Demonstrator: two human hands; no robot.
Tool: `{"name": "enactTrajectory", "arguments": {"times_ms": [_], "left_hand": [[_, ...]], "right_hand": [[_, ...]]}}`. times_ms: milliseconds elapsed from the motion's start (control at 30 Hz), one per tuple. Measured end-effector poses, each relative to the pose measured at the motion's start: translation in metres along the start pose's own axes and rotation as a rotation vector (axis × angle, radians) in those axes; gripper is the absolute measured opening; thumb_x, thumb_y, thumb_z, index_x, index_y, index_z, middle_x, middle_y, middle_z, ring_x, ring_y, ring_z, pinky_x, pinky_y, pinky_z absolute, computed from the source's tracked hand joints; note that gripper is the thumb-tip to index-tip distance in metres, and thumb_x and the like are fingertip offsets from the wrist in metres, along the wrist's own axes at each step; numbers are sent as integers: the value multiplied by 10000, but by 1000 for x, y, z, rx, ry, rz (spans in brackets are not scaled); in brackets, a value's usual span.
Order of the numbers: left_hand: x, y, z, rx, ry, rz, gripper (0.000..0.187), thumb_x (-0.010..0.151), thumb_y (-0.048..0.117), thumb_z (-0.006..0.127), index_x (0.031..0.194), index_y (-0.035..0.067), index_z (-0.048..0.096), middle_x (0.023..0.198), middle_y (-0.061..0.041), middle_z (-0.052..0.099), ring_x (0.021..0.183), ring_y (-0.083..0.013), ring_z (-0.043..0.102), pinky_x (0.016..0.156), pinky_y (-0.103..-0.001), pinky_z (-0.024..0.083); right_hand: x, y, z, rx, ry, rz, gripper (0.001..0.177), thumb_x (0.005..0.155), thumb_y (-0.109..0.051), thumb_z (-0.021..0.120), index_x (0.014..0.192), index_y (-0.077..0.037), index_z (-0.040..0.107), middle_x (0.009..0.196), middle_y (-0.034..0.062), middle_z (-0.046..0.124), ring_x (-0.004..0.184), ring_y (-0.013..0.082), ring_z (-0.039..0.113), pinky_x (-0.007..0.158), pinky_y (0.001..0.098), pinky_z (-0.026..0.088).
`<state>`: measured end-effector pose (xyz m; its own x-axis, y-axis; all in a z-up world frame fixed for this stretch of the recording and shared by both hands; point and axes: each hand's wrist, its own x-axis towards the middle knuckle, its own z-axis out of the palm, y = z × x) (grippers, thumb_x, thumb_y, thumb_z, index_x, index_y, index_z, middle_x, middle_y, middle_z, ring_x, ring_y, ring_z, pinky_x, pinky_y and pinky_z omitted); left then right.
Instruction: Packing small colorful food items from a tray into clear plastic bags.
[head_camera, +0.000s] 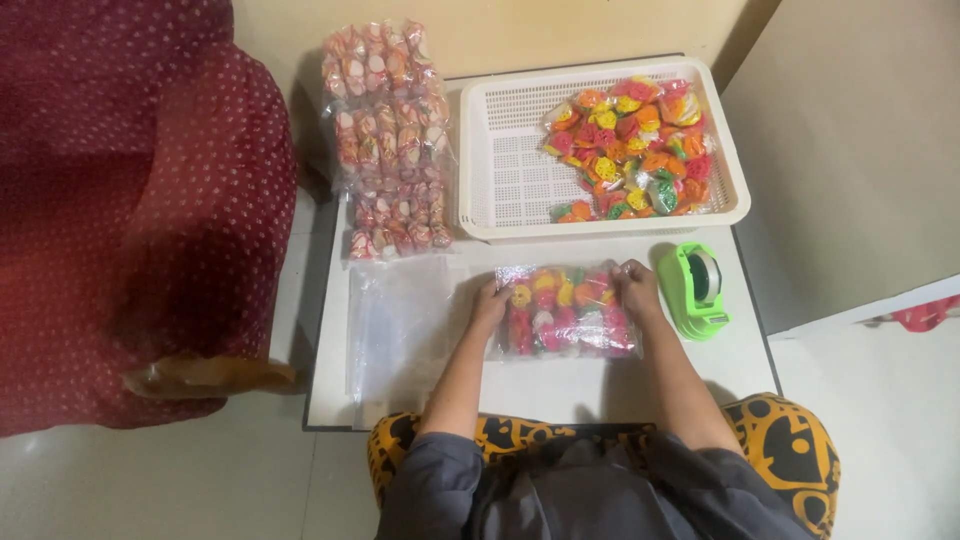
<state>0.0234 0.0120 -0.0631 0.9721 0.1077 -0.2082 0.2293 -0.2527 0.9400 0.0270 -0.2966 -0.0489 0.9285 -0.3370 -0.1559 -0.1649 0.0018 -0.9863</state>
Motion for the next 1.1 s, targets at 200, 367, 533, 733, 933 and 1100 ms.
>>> {"name": "enactTrajectory", "arguments": {"times_ms": [200,367,533,733,933,1100], "left_hand": [[-8,3,0,88,15,54,317,937,343,700,1137,103,749,1113,-153,737,1169,-349,651,961,-469,509],[-4,8,4,157,10,69,370,973,393,635,1154,83,723,1138,-175,729,1184,-365,645,1005,-482,500],[-17,23,6,127,24,80,365,994,373,622,1191,81,717,1154,-182,724,1195,-370,639,1009,-497,496],[-38,81,10,682,397,627,584,809,105,796,1334,88,540,1484,-186,406,1400,-409,403,1068,-630,411],[-55,84,32,677,125,1007,251,912,118,679,1163,133,664,1267,-63,647,1293,-280,570,1077,-482,454],[-46,71,37,924,-251,414,589,1005,551,492,1536,314,404,1701,-1,196,1577,-382,33,1185,-721,110]], "right_hand": [[-17,-52,5,-897,33,-161,641,928,-161,731,1463,-231,384,1384,146,567,1261,414,566,1088,715,327],[-82,-105,39,-1129,-3,-619,434,927,-321,693,1338,-265,564,1424,4,516,1385,281,431,1135,631,294],[-118,-128,55,-1366,-459,-467,648,910,-687,552,1490,-413,458,1678,-9,278,1571,358,126,1148,793,145],[-93,-94,53,-1398,-484,-363,919,798,-761,525,1611,-459,221,1723,2,158,1579,407,61,1141,790,142],[-79,-81,51,-1432,-461,-340,1089,726,-730,614,1642,-365,152,1698,-15,189,1558,347,145,1119,690,298],[-66,-83,46,-1469,-526,-339,1208,639,-964,532,1631,-383,162,1683,-50,222,1504,306,261,1073,650,380]]}}
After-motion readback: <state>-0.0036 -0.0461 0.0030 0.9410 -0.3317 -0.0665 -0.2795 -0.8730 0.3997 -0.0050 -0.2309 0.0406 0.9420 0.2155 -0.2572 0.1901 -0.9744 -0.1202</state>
